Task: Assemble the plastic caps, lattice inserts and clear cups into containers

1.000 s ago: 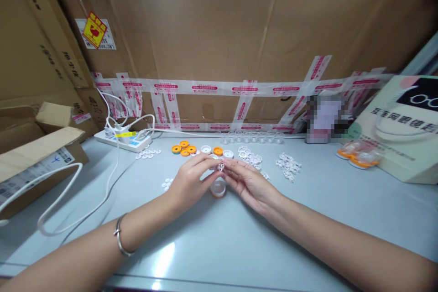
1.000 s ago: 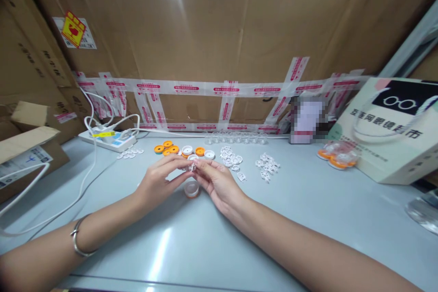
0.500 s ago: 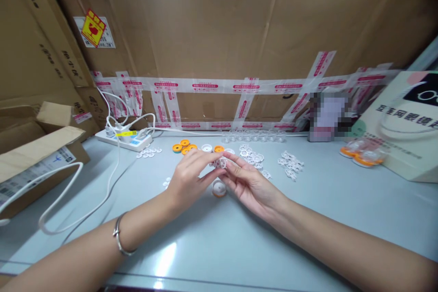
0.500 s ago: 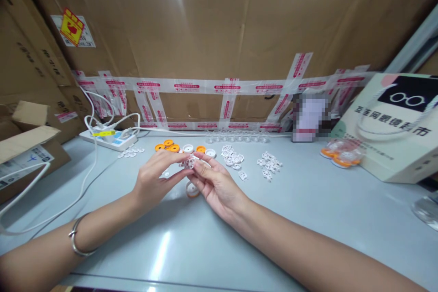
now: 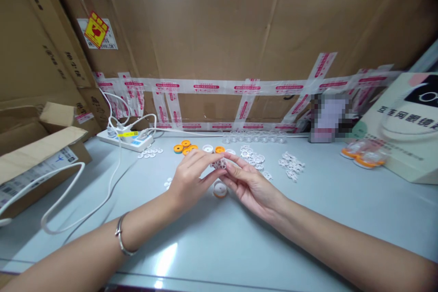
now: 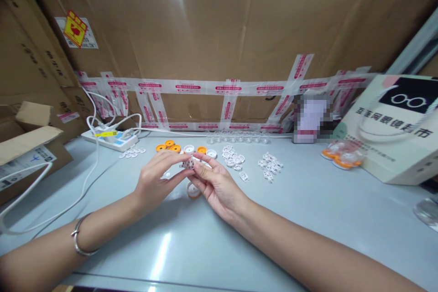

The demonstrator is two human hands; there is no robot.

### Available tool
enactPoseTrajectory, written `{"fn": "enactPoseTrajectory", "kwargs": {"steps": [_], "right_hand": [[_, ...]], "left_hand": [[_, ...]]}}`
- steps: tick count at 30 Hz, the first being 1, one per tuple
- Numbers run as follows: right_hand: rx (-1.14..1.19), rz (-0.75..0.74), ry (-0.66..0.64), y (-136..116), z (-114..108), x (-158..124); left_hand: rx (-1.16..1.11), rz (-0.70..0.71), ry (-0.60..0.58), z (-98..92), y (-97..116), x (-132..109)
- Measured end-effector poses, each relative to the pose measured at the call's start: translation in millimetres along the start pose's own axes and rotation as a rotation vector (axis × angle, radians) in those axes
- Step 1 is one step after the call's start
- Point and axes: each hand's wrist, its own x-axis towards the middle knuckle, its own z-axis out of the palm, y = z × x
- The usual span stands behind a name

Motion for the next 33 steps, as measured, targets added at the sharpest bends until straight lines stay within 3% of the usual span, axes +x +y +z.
{"fn": "enactPoseTrajectory", "kwargs": {"steps": [14,22,30,33], "right_hand": [[-0.161,-0.121,0.083,3,7,-8],[-0.22,-0.155,0.121,2,5,-4],[-0.343,-0.07,0.039,-12,7,-3],[-0.568,-0.082,-0.044,-30,0,3]], "left_hand": [[0.13,0.034,-0.044,4.1,3,-3],[0.052,0.012,-0.088,6.6,-1,-7],[-0.19,-0.193,-0.113,-2.9,-5,-3],[-0.218,-0.281,-0.106,-5.7,-3,-1]]}}
